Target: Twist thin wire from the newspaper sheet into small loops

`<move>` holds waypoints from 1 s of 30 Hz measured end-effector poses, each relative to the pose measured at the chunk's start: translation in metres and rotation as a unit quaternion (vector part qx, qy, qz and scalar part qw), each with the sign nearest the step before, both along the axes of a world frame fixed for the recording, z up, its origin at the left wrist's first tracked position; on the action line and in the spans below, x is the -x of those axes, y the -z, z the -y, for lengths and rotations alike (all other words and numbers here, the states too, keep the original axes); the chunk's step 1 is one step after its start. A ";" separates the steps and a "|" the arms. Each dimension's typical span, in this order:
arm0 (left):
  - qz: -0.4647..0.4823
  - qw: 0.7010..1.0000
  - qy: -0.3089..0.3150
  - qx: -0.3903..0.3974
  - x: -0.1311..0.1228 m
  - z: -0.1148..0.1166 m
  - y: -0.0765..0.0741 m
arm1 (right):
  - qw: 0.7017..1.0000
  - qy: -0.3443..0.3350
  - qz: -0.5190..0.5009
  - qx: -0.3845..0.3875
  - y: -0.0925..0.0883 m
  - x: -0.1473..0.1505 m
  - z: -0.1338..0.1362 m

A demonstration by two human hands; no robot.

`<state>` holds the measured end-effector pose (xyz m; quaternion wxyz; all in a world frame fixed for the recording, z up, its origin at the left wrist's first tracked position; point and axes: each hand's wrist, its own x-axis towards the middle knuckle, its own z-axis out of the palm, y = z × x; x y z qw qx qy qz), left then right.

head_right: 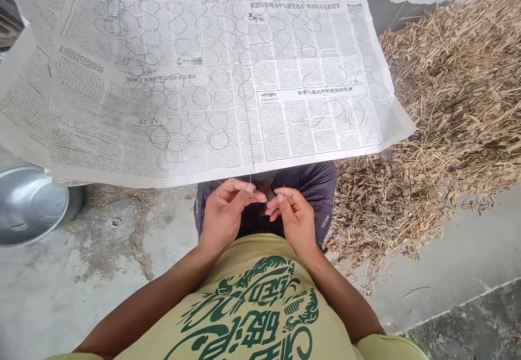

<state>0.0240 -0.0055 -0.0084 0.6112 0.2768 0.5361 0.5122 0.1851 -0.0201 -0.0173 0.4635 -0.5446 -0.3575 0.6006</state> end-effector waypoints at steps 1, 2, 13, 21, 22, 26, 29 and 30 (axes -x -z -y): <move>-0.002 1.000 0.005 -0.003 0.000 0.000 0.000 | 1.000 0.001 0.012 -0.007 0.000 -0.001 -0.001; -0.003 1.000 0.011 -0.004 0.000 0.000 -0.001 | 1.000 -0.001 0.025 -0.014 -0.001 -0.002 -0.001; 0.002 0.998 0.056 0.040 -0.002 0.002 0.007 | 0.944 -0.117 0.246 -0.186 0.001 -0.014 -0.010; -0.012 0.993 0.093 0.070 -0.004 -0.001 0.007 | 0.883 -0.207 0.330 -0.262 0.005 -0.028 -0.012; -0.015 0.992 0.100 0.070 -0.004 -0.002 0.007 | 0.878 -0.216 0.335 -0.266 0.005 -0.029 -0.013; -0.011 0.990 0.118 0.075 -0.003 -0.004 0.004 | 0.864 -0.232 0.352 -0.277 0.003 -0.032 -0.017; -0.001 0.990 0.116 0.078 -0.002 -0.005 0.003 | 0.854 -0.238 0.366 -0.285 0.004 -0.032 -0.020; 0.002 0.990 0.115 0.080 -0.002 -0.005 0.003 | 0.850 -0.241 0.371 -0.287 0.005 -0.033 -0.021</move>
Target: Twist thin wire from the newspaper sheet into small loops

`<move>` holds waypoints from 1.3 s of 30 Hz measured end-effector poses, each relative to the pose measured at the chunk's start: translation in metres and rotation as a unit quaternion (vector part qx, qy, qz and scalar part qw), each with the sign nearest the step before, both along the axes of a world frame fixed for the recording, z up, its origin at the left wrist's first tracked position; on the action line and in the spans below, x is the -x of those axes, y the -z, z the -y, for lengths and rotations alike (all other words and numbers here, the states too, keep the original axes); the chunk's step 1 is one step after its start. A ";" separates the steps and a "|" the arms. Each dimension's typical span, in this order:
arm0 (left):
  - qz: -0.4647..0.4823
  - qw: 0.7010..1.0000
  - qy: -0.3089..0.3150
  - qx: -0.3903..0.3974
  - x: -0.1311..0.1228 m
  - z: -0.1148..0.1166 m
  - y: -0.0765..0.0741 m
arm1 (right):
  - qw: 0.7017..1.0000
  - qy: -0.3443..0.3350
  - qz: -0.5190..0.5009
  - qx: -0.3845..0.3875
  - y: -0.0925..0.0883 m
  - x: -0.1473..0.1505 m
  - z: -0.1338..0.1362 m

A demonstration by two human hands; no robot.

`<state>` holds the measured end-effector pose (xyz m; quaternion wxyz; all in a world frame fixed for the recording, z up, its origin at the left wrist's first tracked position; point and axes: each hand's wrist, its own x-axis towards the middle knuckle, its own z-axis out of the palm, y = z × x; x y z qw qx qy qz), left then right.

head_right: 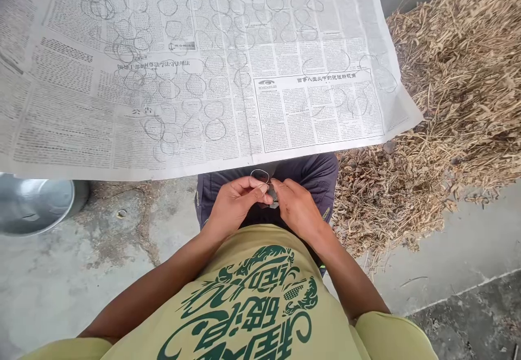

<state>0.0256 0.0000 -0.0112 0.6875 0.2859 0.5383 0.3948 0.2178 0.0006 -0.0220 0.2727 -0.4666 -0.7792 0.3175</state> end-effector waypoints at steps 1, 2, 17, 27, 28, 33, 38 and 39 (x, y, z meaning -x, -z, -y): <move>0.003 1.000 -0.001 0.003 0.000 0.000 0.000 | 1.000 -0.004 0.007 -0.003 0.001 0.000 -0.001; 0.005 1.000 -0.001 0.006 0.001 -0.001 0.001 | 1.000 -0.010 0.015 -0.006 0.001 -0.001 -0.001; 0.019 0.999 -0.025 0.007 0.001 0.001 -0.001 | 0.998 -0.044 0.021 -0.026 -0.005 0.000 -0.008; -0.025 0.995 -0.078 -0.050 0.000 0.001 -0.004 | 0.979 0.113 -0.116 0.121 -0.006 0.022 0.007; -0.030 0.995 -0.081 -0.054 0.000 0.002 -0.004 | 0.982 0.116 -0.112 0.096 -0.005 0.024 0.007; -0.014 0.995 -0.086 -0.041 0.001 0.004 0.001 | 0.991 0.105 -0.085 0.010 0.001 0.027 0.008; 0.024 0.994 -0.102 -0.003 0.002 0.003 0.006 | 0.991 0.107 -0.077 0.000 0.001 0.028 0.007; 0.033 0.994 -0.102 0.003 0.002 0.002 0.006 | 0.991 0.108 -0.077 0.005 0.000 0.028 0.006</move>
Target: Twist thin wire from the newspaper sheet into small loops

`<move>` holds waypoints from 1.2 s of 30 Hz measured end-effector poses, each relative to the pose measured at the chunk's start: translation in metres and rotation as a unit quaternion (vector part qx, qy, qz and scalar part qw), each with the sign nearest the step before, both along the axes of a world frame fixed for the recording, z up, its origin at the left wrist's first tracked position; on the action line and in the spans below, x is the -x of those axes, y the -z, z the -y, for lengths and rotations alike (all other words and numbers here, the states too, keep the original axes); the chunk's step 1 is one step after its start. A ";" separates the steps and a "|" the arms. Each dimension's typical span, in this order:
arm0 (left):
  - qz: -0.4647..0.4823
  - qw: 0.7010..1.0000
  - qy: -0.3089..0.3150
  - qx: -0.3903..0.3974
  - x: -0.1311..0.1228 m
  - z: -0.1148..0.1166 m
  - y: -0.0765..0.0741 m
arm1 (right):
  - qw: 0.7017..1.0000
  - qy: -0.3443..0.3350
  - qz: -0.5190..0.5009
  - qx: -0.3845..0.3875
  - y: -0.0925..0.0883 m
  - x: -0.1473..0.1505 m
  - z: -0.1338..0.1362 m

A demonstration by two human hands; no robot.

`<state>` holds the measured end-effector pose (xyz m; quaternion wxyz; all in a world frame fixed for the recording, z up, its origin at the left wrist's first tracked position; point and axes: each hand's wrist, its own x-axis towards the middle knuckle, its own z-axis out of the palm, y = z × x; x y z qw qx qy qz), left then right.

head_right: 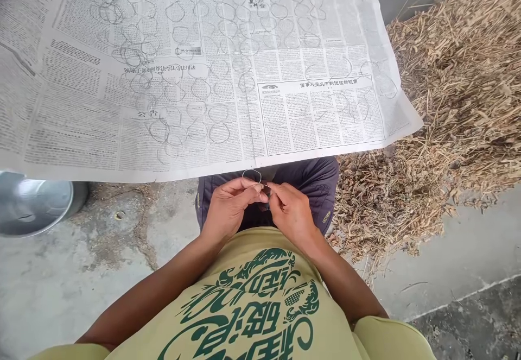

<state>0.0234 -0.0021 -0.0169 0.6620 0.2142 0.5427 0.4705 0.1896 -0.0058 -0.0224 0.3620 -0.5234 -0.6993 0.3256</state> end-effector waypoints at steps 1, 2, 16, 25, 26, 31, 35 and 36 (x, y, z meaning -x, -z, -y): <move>0.009 1.000 0.001 0.005 0.000 -0.001 0.000 | 1.000 -0.002 -0.001 0.009 -0.001 0.000 -0.001; 0.018 1.000 0.004 0.010 0.001 -0.002 -0.001 | 1.000 -0.004 -0.005 0.022 -0.002 -0.001 -0.001; 0.037 0.995 0.093 0.007 0.006 -0.008 0.000 | 0.970 0.013 -0.133 0.203 -0.012 -0.019 -0.004; -0.007 0.961 0.276 -0.009 0.007 -0.008 -0.013 | 0.952 -0.041 -0.167 0.252 -0.021 -0.024 -0.033; -0.013 0.957 0.291 -0.007 0.008 -0.007 -0.013 | 0.951 -0.053 -0.168 0.255 -0.022 -0.024 -0.035; -0.053 0.948 0.311 -0.036 0.010 -0.004 -0.010 | 0.939 -0.086 -0.167 0.289 -0.026 -0.022 -0.039; -0.057 0.946 0.303 -0.095 0.010 -0.004 -0.011 | 0.927 -0.085 -0.188 0.313 -0.023 -0.019 -0.038; -0.055 0.947 0.301 -0.099 0.010 -0.005 -0.012 | 0.925 -0.084 -0.193 0.316 -0.022 -0.019 -0.038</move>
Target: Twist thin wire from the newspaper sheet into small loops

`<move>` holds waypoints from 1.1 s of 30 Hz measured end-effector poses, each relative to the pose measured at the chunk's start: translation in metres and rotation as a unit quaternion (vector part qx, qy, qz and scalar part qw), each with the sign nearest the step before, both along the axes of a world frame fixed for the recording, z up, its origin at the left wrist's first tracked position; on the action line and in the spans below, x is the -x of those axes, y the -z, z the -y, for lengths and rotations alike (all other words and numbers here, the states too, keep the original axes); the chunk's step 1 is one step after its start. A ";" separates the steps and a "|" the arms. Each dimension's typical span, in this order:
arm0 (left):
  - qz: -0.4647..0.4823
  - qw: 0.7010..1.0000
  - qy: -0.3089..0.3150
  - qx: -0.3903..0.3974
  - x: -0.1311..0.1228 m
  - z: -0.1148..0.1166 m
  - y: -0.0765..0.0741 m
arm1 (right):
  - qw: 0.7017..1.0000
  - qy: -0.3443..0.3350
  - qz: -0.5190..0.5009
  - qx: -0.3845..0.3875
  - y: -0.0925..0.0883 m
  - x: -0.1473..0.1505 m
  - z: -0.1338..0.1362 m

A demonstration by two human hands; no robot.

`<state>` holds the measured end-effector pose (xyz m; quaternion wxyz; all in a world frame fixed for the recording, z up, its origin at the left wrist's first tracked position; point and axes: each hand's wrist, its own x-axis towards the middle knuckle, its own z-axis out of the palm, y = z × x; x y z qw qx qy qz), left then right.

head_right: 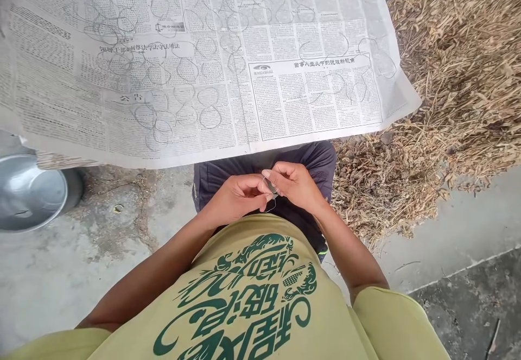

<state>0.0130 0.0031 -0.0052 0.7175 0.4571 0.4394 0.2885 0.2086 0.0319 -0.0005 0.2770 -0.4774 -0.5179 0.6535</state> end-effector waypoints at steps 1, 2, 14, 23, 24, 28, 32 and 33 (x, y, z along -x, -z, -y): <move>0.004 1.000 -0.003 0.004 0.000 -0.001 -0.001 | 1.000 0.004 -0.003 0.000 0.001 0.000 0.000; 0.008 1.000 -0.004 0.017 0.000 -0.002 -0.001 | 1.000 0.011 -0.005 -0.004 0.002 0.000 0.000; 0.099 0.978 -0.145 0.115 -0.003 -0.010 0.008 | 0.999 0.000 0.002 -0.037 -0.004 -0.014 0.015; 0.124 0.973 -0.155 0.115 -0.003 -0.012 -0.003 | 0.999 0.033 -0.007 -0.033 -0.009 -0.012 0.012; 0.127 0.973 -0.158 0.113 -0.003 -0.012 -0.003 | 0.999 0.034 -0.006 -0.033 -0.009 -0.013 0.012; 0.124 0.976 -0.155 0.091 -0.001 -0.011 -0.002 | 0.999 0.037 0.002 -0.034 -0.008 -0.013 0.011; 0.101 0.985 -0.129 0.060 0.001 -0.009 -0.002 | 0.998 0.055 0.004 -0.036 -0.008 -0.013 0.013; 0.091 0.987 -0.125 0.052 0.001 -0.008 -0.003 | 0.997 0.061 0.008 -0.042 -0.008 -0.012 0.014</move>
